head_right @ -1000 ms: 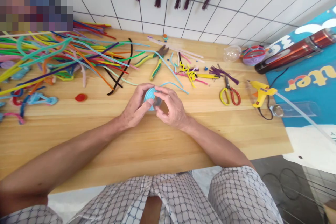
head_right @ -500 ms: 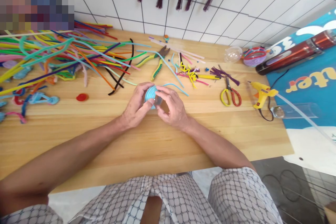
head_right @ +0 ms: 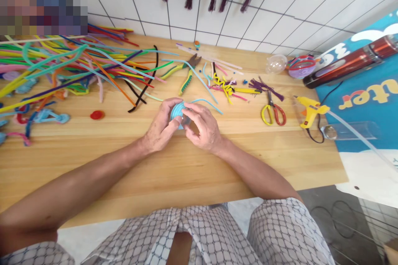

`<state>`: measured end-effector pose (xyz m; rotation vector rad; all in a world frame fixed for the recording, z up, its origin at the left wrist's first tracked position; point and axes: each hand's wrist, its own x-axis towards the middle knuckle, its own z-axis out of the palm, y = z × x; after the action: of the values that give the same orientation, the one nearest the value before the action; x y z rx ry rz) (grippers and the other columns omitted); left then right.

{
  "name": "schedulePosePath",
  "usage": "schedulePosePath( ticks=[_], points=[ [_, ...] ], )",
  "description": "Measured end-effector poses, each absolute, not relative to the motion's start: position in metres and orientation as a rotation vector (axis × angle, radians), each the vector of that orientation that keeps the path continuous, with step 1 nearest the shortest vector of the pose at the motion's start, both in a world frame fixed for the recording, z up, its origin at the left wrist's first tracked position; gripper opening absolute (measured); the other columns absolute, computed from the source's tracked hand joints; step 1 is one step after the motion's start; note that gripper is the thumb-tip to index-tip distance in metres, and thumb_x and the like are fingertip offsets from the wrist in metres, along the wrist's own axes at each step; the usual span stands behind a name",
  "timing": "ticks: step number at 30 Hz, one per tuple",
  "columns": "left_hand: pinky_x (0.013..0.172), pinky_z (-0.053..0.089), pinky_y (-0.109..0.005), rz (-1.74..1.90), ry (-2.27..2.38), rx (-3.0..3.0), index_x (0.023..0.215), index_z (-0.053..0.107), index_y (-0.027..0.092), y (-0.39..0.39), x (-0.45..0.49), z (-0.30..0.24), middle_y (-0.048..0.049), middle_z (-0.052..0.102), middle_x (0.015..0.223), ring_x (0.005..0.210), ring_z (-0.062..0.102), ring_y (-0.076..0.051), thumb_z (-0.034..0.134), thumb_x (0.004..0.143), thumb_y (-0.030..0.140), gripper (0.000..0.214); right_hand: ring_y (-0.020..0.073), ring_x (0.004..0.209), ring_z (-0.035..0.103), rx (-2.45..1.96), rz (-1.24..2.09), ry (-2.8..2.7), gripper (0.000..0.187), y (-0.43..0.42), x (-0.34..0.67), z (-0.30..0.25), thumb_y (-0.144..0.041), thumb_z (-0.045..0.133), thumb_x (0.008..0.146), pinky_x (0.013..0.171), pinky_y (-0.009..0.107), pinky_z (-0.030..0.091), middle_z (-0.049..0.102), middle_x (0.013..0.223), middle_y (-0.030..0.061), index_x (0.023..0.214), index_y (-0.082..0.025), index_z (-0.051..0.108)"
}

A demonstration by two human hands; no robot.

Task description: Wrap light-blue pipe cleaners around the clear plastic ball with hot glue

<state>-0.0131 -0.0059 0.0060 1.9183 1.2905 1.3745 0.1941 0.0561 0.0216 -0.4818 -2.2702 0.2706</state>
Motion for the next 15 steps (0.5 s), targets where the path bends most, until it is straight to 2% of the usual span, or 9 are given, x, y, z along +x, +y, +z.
schedulePosePath(
  ticks=[5,10,15],
  points=[
    [0.123,0.054,-0.051,1.382,1.292,1.889,0.155,0.047,0.021,-0.0061,-0.0131,0.0049,-0.0163,0.061,0.147,0.141,0.062,-0.029,0.048,0.119,0.047,0.045,0.0336,0.135,0.074,-0.426,0.238,-2.248,0.067,0.0573,0.1930,0.0202,-0.014,0.067,0.099,0.111,0.057,0.067,0.074,0.146,0.0185,0.163,-0.025,0.054],
    [0.121,0.056,-0.050,1.400,1.297,1.892,0.153,0.048,0.021,-0.0060,-0.0125,0.0045,-0.0153,0.061,0.145,0.137,0.063,-0.029,0.047,0.119,0.047,0.043,0.0358,0.138,0.073,-0.496,0.271,-2.294,0.066,0.0563,0.1958,0.0169,-0.020,0.066,0.101,0.113,0.062,0.066,0.072,0.151,0.0159,0.165,-0.029,0.052],
    [0.120,0.056,-0.050,1.426,1.311,1.907,0.154,0.046,0.022,-0.0058,-0.0117,0.0025,-0.0152,0.061,0.145,0.138,0.062,-0.028,0.047,0.119,0.049,0.044,0.0353,0.139,0.072,-0.479,0.291,-2.273,0.069,0.0557,0.1946,0.0194,-0.018,0.066,0.101,0.115,0.061,0.064,0.071,0.153,0.0172,0.167,-0.027,0.049]
  ],
)
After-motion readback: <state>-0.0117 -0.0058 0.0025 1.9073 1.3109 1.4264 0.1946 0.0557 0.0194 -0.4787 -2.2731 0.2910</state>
